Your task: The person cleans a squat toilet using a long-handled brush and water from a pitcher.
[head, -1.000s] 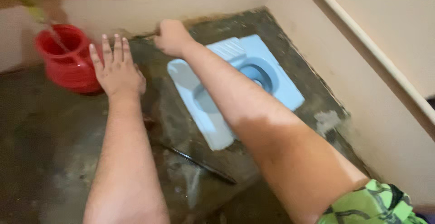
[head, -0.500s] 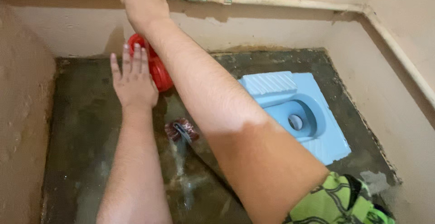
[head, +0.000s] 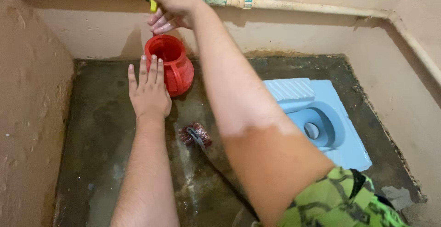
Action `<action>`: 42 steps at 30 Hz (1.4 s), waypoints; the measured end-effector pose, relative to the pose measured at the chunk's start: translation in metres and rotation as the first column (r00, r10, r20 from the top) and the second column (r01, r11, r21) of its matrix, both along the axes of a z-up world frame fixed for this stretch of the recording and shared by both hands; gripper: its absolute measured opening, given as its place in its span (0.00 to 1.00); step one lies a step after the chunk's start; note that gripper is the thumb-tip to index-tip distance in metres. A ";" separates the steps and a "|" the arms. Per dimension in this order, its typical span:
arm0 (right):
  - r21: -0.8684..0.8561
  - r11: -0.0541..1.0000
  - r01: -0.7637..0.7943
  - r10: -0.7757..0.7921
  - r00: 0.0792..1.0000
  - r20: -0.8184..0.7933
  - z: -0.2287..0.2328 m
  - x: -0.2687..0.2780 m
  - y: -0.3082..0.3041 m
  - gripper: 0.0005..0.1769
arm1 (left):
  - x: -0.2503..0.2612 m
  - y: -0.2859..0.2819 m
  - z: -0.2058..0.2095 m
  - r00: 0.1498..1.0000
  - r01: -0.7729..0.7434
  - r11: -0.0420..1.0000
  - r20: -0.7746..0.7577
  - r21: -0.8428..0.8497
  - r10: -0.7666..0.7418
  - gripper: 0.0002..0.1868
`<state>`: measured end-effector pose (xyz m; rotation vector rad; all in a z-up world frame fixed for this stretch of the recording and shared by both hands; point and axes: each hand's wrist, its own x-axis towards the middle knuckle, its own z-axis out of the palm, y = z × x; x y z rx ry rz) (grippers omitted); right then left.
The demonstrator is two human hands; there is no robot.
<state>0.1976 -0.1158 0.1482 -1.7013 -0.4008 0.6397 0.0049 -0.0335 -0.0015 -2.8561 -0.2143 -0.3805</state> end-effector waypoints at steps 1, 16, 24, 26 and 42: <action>0.048 0.997 -0.054 0.053 0.998 0.021 -0.008 -0.001 -0.012 0.14 | 0.000 0.000 -0.001 1.000 0.007 1.000 0.009 -0.011 -0.007 0.40; -0.204 0.778 0.594 -0.280 0.619 0.734 -0.096 -0.047 -0.004 0.33 | -0.005 -0.047 -0.002 0.985 -0.155 0.978 -0.103 -0.138 0.142 0.47; -0.341 0.597 0.726 -0.409 0.641 0.649 -0.155 -0.171 -0.121 0.23 | -0.016 -0.122 -0.034 0.997 -0.051 0.985 -0.058 -0.165 0.042 0.41; -0.371 0.590 0.717 -0.387 0.654 0.650 -0.173 -0.192 -0.145 0.23 | -0.025 -0.138 -0.049 0.999 -0.024 0.985 -0.028 -0.169 0.020 0.40; -0.717 0.590 0.371 0.082 0.856 0.511 -0.234 -0.361 -0.230 0.22 | -0.138 -0.177 -0.069 0.946 -0.047 0.978 -0.323 -0.202 -0.022 0.46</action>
